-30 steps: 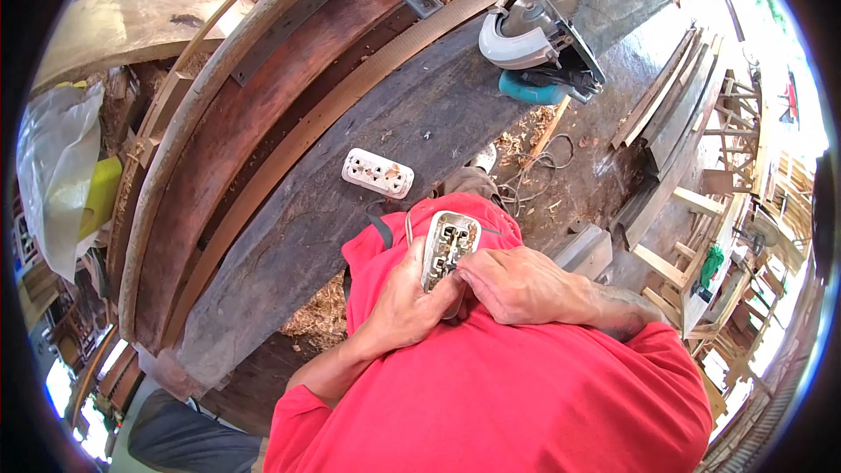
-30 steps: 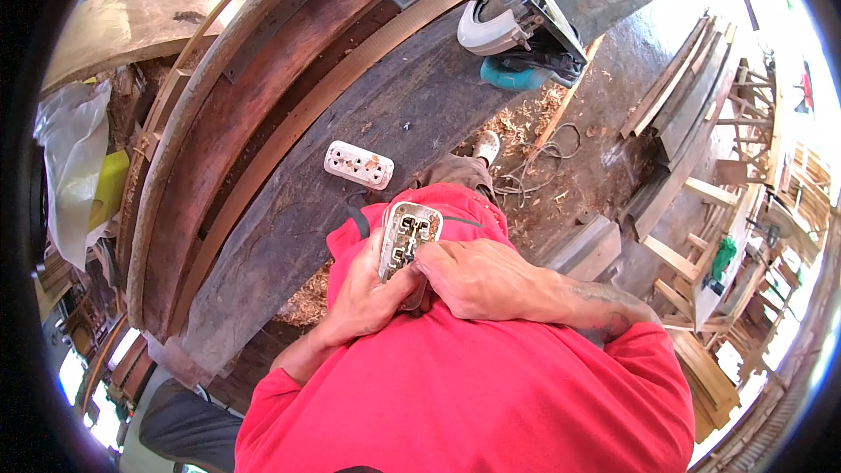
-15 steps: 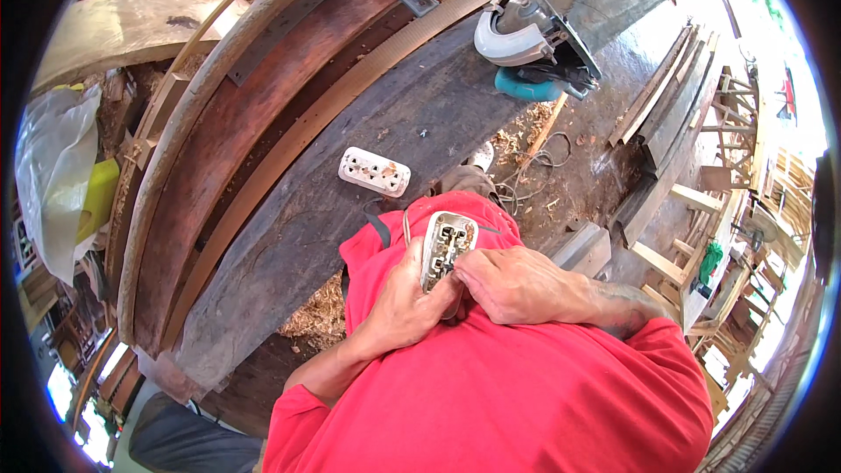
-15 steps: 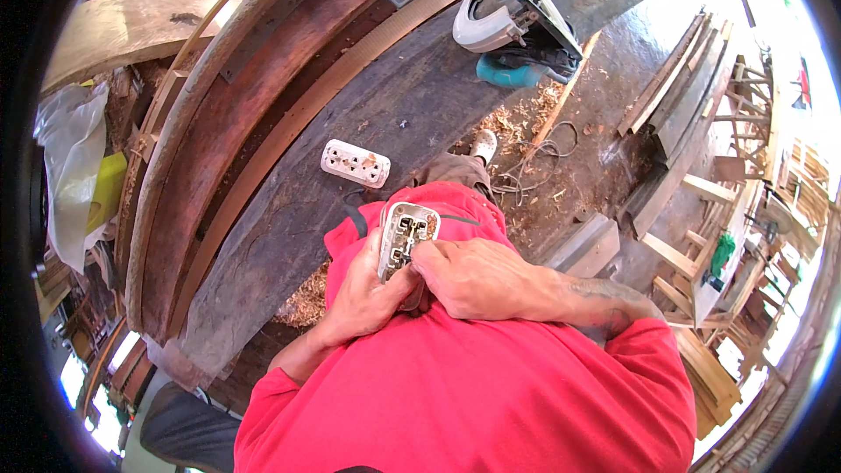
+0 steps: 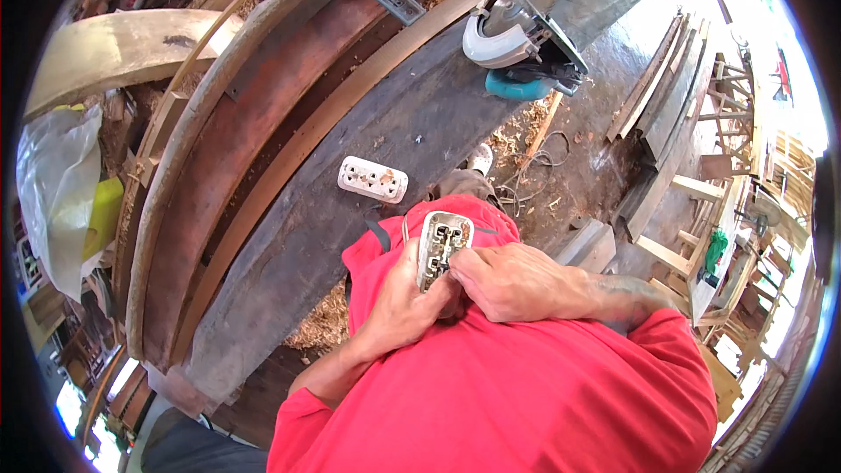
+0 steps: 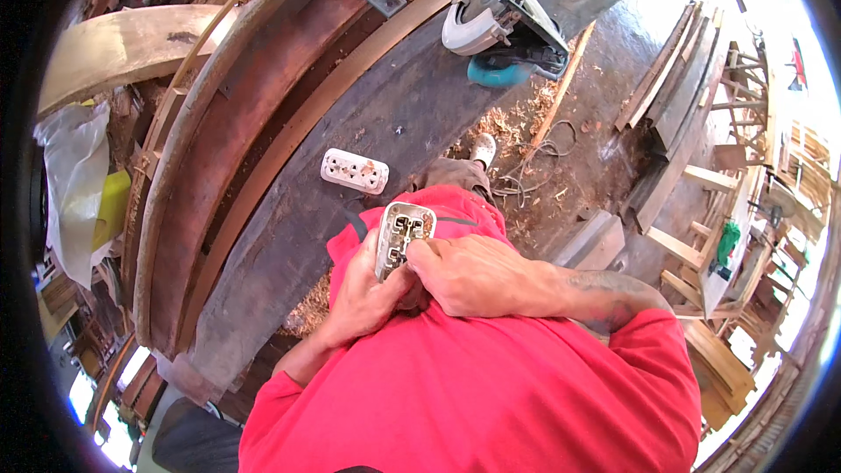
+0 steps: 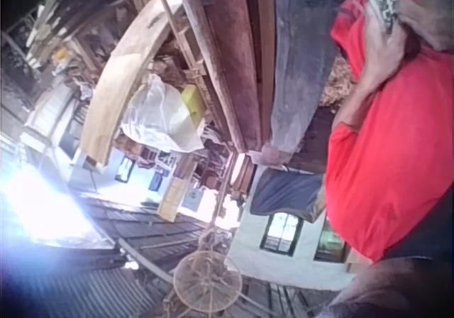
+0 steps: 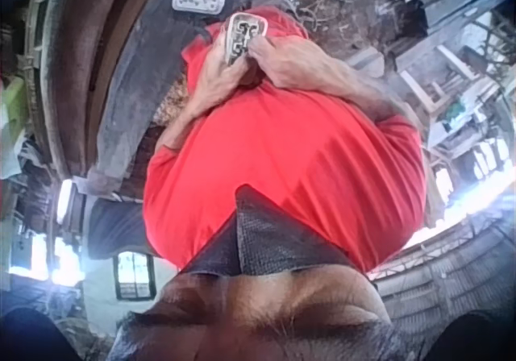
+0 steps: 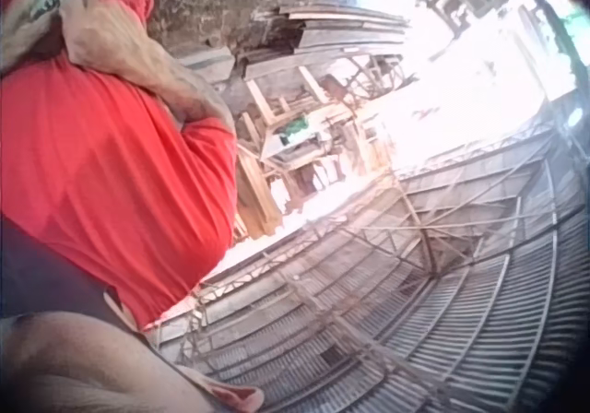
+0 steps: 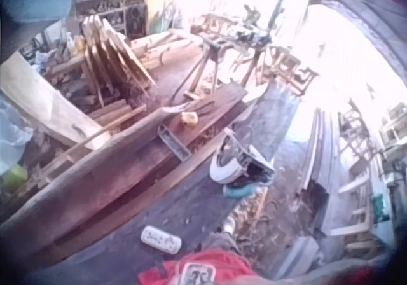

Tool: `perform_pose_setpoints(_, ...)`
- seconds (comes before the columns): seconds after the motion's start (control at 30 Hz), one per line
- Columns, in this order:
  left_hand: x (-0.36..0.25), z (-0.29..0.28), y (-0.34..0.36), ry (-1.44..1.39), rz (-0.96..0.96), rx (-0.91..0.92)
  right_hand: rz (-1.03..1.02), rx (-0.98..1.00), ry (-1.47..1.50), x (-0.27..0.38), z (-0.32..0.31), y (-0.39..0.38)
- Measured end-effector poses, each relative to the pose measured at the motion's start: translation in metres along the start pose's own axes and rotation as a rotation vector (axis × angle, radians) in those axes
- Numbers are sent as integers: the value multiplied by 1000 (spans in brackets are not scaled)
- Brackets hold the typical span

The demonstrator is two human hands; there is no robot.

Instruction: The person picks up a circular saw and moves through a woodworking shop, retrieves a small part from a green case, and proceeds to disassemble and inspect a white power outlet strip.

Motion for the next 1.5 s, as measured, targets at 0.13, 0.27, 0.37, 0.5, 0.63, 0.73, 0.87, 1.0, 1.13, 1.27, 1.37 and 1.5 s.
perform_pose_setpoints(0.13,0,3,-4,-186,-70,-9,35,-28,-29,11,-11,-6)
perform_pose_setpoints(0.27,-8,4,-3,-98,-97,-36,-5,-115,2,2,-6,-13)
perform_pose_setpoints(0.37,-5,6,-5,-315,-127,-73,-18,-178,53,1,-12,-19)
perform_pose_setpoints(0.5,-5,5,-5,-209,-73,-101,-78,-272,45,-1,-7,-21)
perform_pose_setpoints(0.63,-12,8,-6,-147,-88,-67,-63,-256,31,0,-6,-21)
perform_pose_setpoints(0.73,-7,9,-7,-90,-86,-67,-75,-263,42,-3,-3,-23)
perform_pose_setpoints(0.87,-3,12,-7,-151,-101,-52,-83,-293,52,-4,0,-25)
perform_pose_setpoints(1.0,1,10,-10,-107,-71,-70,-89,-291,73,-4,1,-26)
perform_pose_setpoints(1.13,0,11,-11,-95,-71,-74,-103,-282,81,-2,0,-26)
perform_pose_setpoints(1.27,-7,11,-14,67,-22,-70,-142,-260,62,4,-4,-25)
perform_pose_setpoints(1.37,3,13,-16,-67,-80,-76,-157,-230,74,6,-3,-23)
perform_pose_setpoints(1.5,9,13,-17,-14,-79,-98,-134,-196,87,5,-2,-22)
Point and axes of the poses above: each hand's wrist, its own y-axis towards the middle knuckle, its own z-axis out of the palm, x = y × z, the point moved 6 cm from there along y, towards the middle knuckle, and after that the axes turned 10 degrees about x, right-handed, at the moved point
